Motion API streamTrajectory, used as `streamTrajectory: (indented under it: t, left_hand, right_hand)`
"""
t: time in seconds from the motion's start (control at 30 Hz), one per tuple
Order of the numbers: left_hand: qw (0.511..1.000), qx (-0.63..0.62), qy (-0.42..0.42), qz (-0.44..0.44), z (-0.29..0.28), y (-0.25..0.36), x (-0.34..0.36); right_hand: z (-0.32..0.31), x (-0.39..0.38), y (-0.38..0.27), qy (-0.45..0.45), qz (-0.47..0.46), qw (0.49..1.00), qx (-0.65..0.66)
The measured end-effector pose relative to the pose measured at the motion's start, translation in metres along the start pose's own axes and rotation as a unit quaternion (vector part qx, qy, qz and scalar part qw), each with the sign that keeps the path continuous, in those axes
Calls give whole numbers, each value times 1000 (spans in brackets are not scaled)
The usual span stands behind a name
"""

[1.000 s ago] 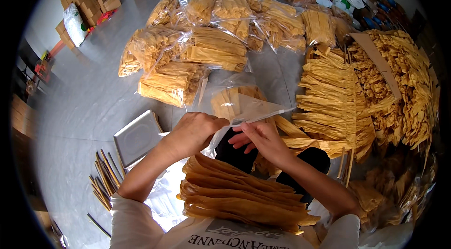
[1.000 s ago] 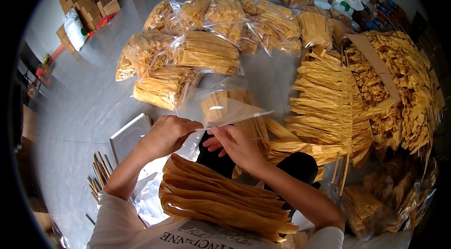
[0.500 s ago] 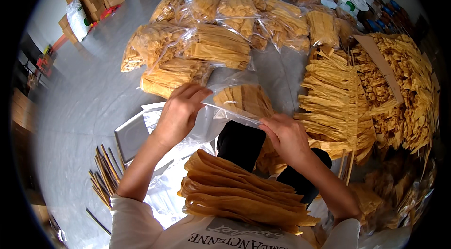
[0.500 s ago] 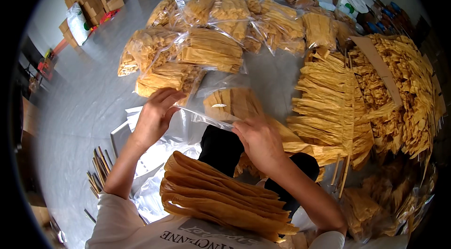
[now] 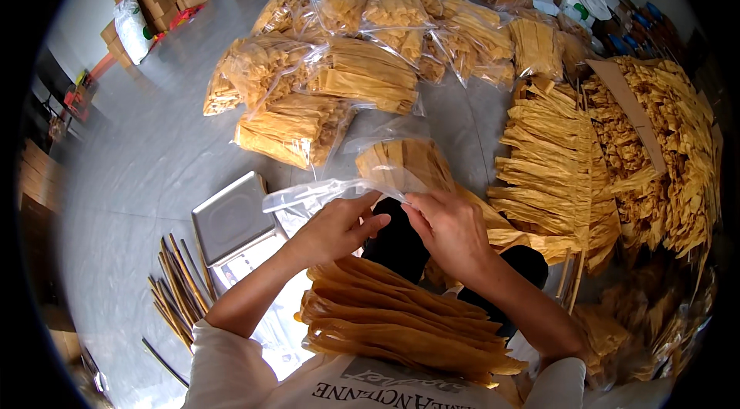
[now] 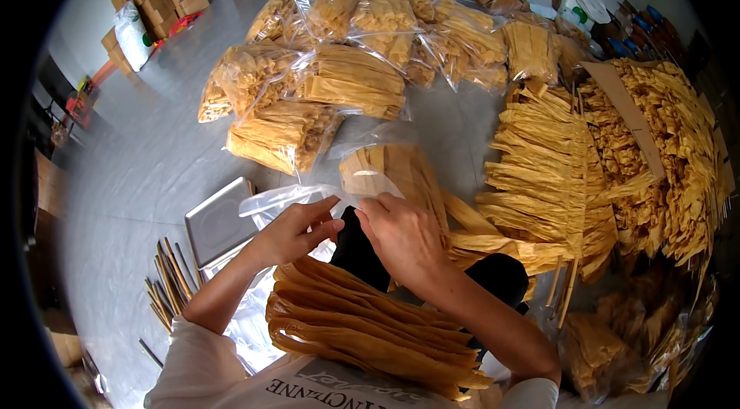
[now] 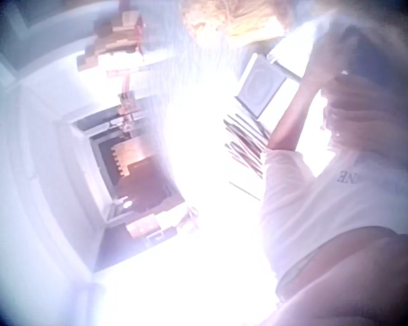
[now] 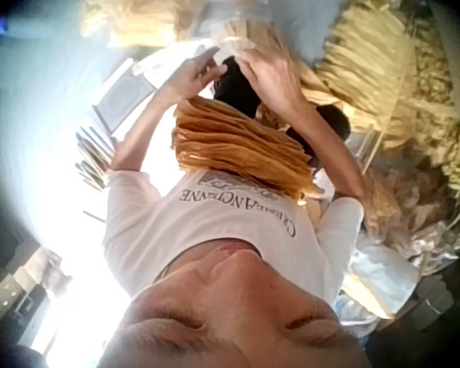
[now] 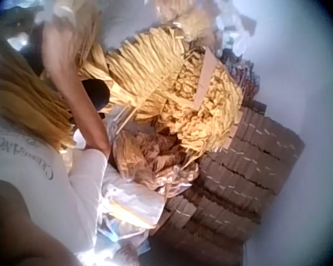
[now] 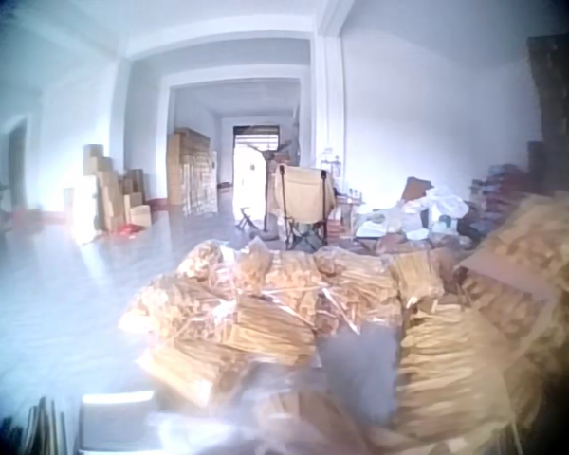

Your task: The person packs dried tofu skins into plastic bags and uses a scale to weigh them, occasionally using a wooden pole to organize the skins.

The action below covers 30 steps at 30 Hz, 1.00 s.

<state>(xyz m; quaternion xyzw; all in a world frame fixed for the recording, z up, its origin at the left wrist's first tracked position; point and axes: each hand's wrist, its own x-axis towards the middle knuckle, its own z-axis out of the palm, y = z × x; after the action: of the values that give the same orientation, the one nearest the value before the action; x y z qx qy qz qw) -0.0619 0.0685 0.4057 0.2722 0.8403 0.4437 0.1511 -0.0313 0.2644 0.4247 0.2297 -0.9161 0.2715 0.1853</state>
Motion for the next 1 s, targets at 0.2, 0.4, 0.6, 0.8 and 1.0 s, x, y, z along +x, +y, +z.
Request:
streamTrajectory:
  t: [0.2,0.4,0.6,0.8,1.0]
  left_hand:
    - [916,-387,64,-79,1,-9,6]
    - [861,-488,113,-91,1,-11,7]
    - [825,-535,144,-113,2,-14,6]
    - [810,-556,162,-97,1,-13,4]
    - [808,-553,171,-106,-1,-12,4]
  right_hand:
    - [-4,6,-10,-30,1,999,30]
    - [-2,9,-12,-31,17,998,50]
    - [2,10,-10,-33,23,998,51]
    - [2,14,-10,-48,73,987,134]
    - [1,16,-8,-69,136,966,207]
